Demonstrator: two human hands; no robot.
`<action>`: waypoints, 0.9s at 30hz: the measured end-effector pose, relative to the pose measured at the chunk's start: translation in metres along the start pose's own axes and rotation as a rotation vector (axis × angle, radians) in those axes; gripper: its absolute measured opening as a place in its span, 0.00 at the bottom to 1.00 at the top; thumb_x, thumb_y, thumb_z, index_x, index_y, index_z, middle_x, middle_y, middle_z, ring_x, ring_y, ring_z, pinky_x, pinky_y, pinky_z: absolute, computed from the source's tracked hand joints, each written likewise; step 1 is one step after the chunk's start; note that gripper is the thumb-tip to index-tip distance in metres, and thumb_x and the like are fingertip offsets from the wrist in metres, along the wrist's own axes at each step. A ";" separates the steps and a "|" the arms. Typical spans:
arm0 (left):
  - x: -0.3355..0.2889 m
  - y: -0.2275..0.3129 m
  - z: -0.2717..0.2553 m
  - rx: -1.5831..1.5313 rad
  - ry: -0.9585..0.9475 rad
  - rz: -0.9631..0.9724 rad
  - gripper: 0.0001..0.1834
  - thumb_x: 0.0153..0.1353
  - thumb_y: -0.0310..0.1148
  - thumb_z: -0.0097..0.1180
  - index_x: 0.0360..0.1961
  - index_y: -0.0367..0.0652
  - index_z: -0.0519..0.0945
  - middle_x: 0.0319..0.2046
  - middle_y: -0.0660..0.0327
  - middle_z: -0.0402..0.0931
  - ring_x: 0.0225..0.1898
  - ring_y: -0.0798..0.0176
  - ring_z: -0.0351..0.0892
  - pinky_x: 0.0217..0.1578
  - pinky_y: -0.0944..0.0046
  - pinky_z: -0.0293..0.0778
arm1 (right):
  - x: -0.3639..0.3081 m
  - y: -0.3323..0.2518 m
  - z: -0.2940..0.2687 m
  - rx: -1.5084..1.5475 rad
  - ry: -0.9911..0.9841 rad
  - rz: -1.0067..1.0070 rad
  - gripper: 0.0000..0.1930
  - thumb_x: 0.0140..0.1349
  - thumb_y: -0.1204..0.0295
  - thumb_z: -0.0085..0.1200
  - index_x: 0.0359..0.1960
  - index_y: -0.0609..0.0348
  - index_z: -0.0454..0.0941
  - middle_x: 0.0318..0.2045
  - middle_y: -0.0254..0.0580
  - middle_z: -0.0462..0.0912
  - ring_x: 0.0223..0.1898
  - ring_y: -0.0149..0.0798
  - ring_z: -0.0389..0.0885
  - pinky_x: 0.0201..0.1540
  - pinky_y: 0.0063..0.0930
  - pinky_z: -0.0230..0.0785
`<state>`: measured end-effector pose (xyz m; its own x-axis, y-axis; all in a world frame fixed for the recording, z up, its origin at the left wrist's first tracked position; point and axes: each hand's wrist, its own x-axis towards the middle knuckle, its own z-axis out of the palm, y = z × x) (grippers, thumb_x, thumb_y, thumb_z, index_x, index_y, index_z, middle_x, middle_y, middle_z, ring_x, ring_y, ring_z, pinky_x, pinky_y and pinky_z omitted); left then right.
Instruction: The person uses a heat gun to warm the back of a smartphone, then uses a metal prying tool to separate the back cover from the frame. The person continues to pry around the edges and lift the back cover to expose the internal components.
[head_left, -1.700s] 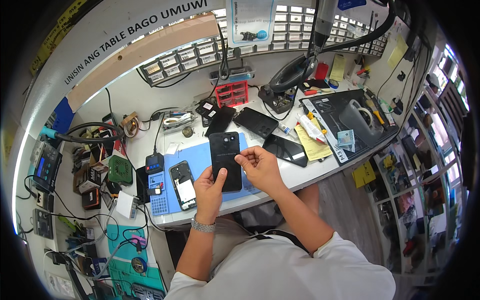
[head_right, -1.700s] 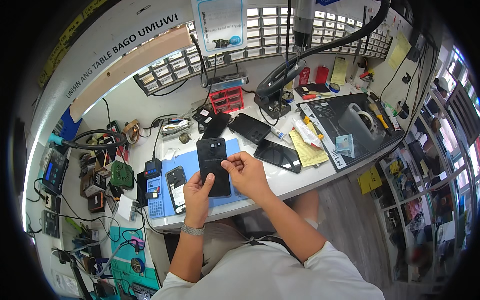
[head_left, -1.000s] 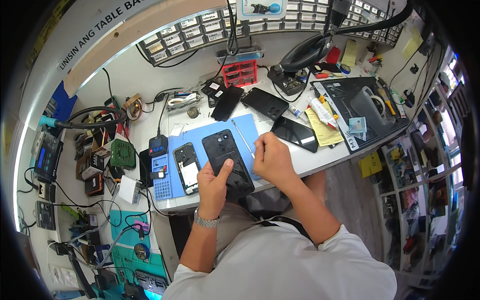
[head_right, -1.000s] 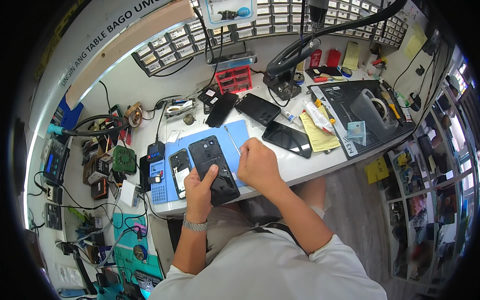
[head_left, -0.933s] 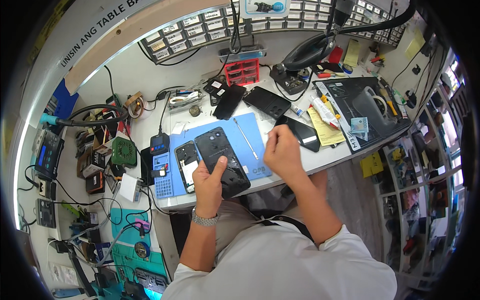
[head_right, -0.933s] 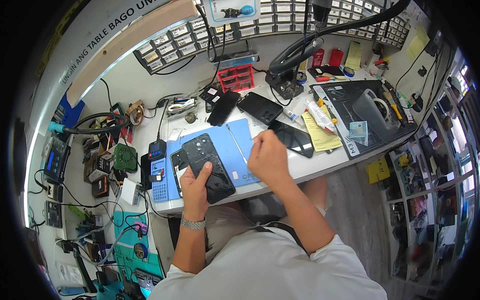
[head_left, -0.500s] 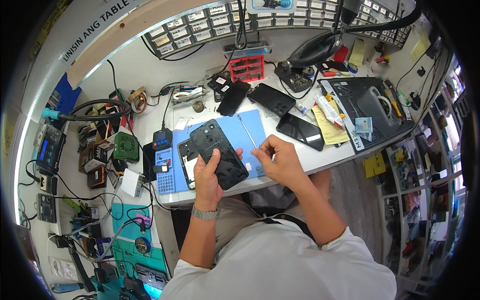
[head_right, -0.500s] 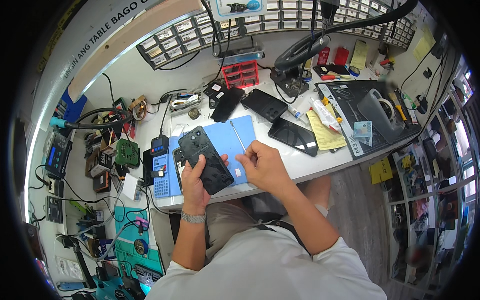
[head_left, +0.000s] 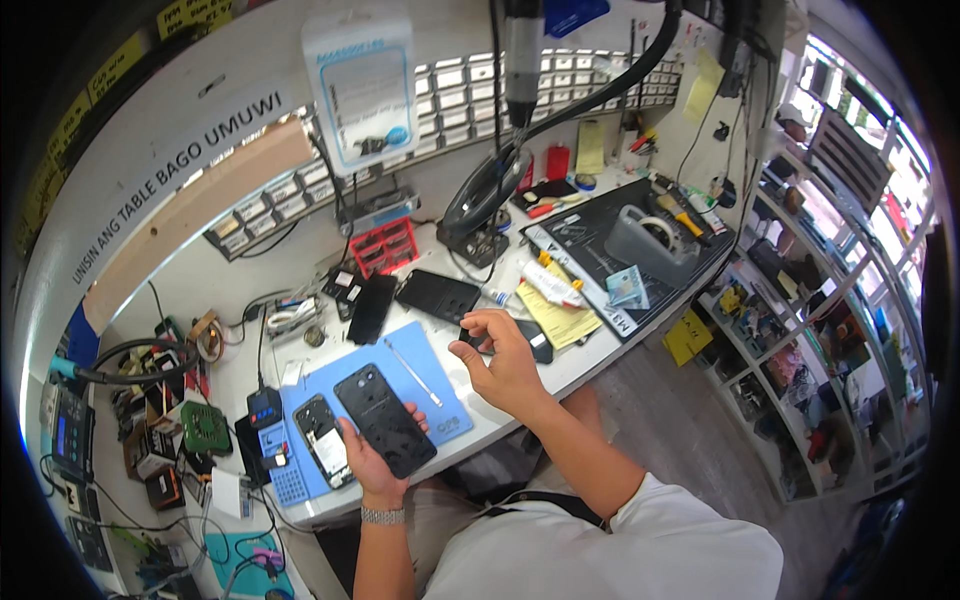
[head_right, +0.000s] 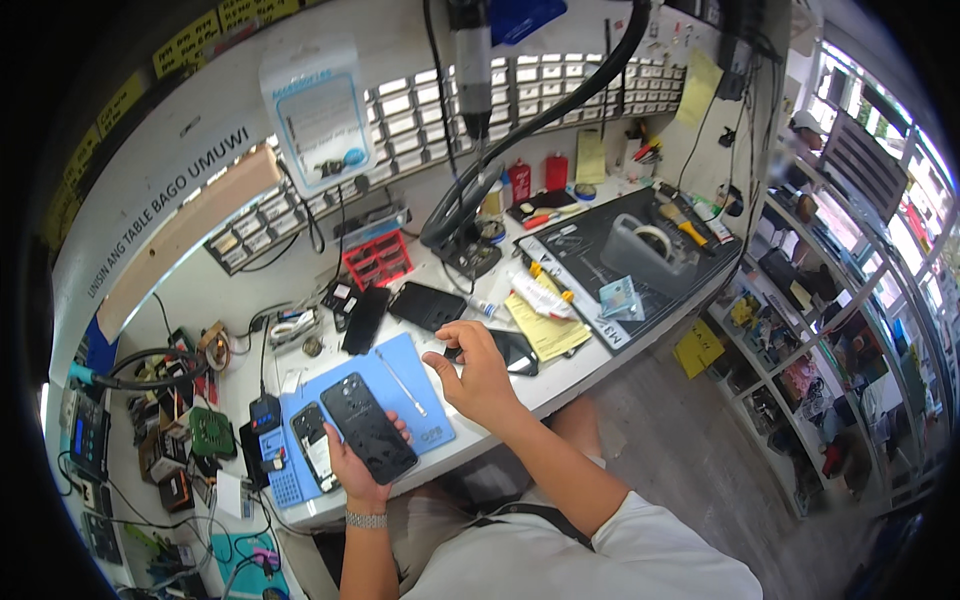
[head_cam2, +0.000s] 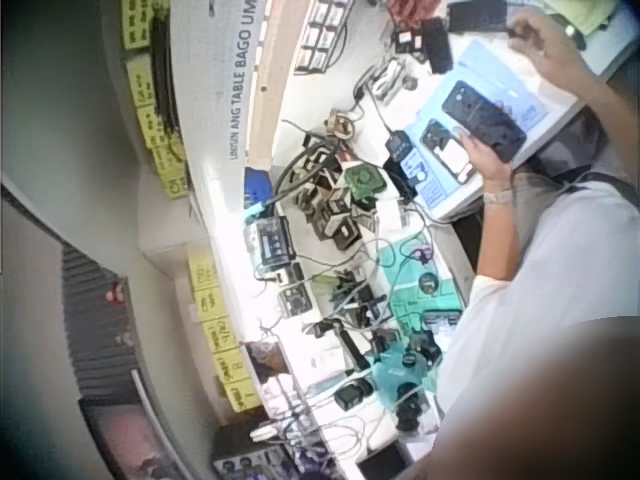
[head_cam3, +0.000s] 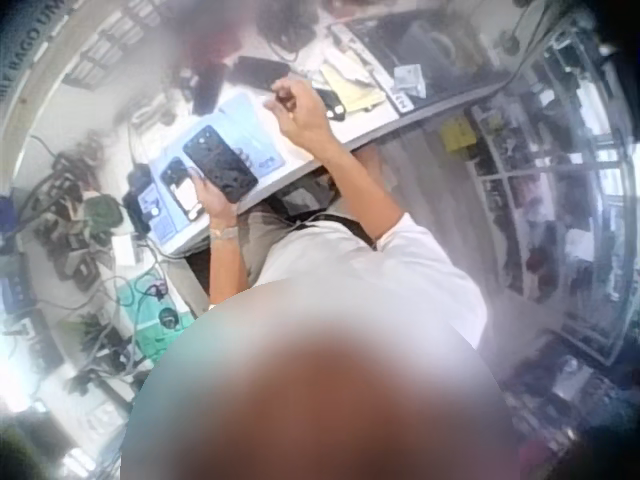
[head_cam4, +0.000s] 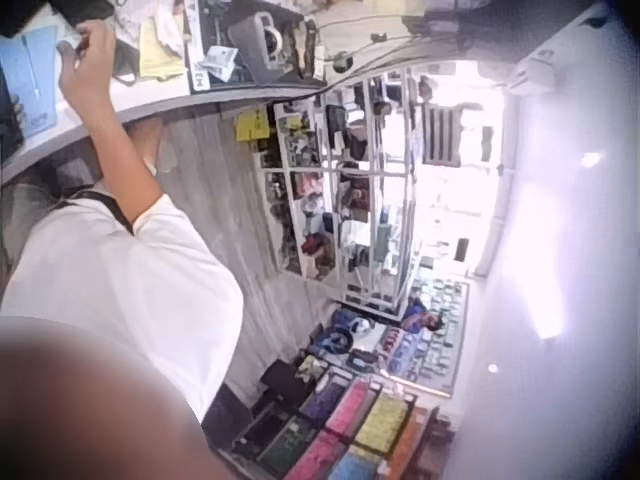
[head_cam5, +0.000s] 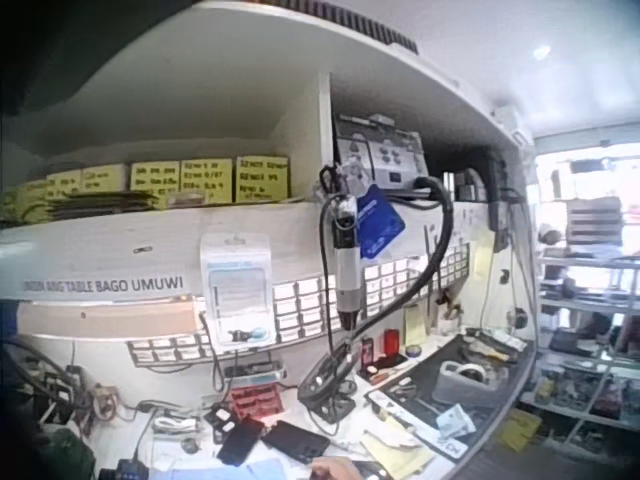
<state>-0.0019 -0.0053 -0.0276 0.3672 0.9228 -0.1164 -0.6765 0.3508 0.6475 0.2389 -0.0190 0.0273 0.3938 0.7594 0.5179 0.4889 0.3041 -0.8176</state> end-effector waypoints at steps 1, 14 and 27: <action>0.001 -0.003 -0.001 -0.027 0.033 0.005 0.49 0.80 0.72 0.29 0.61 0.33 0.80 0.50 0.43 0.86 0.47 0.41 0.88 0.52 0.39 0.84 | 0.007 -0.003 -0.010 -0.026 0.071 -0.070 0.18 0.68 0.67 0.74 0.54 0.57 0.81 0.57 0.47 0.80 0.51 0.41 0.83 0.47 0.32 0.77; 0.001 -0.008 -0.007 -0.072 0.081 0.003 0.46 0.79 0.72 0.30 0.58 0.34 0.80 0.44 0.45 0.85 0.40 0.43 0.85 0.45 0.40 0.83 | 0.210 -0.094 -0.093 0.227 0.319 -0.309 0.22 0.77 0.68 0.65 0.65 0.64 0.73 0.53 0.41 0.82 0.48 0.28 0.82 0.53 0.23 0.76; 0.012 -0.015 -0.039 -0.072 -0.024 -0.021 0.44 0.81 0.67 0.33 0.64 0.32 0.80 0.48 0.44 0.87 0.46 0.41 0.88 0.53 0.41 0.84 | 0.206 -0.177 -0.108 0.011 0.336 -0.322 0.22 0.79 0.59 0.63 0.63 0.64 0.79 0.33 0.26 0.78 0.30 0.20 0.68 0.33 0.20 0.63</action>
<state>-0.0121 0.0066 -0.0686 0.3968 0.9112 -0.1106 -0.7123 0.3817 0.5890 0.3178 0.0213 0.3060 0.4549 0.3973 0.7970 0.6200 0.5012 -0.6037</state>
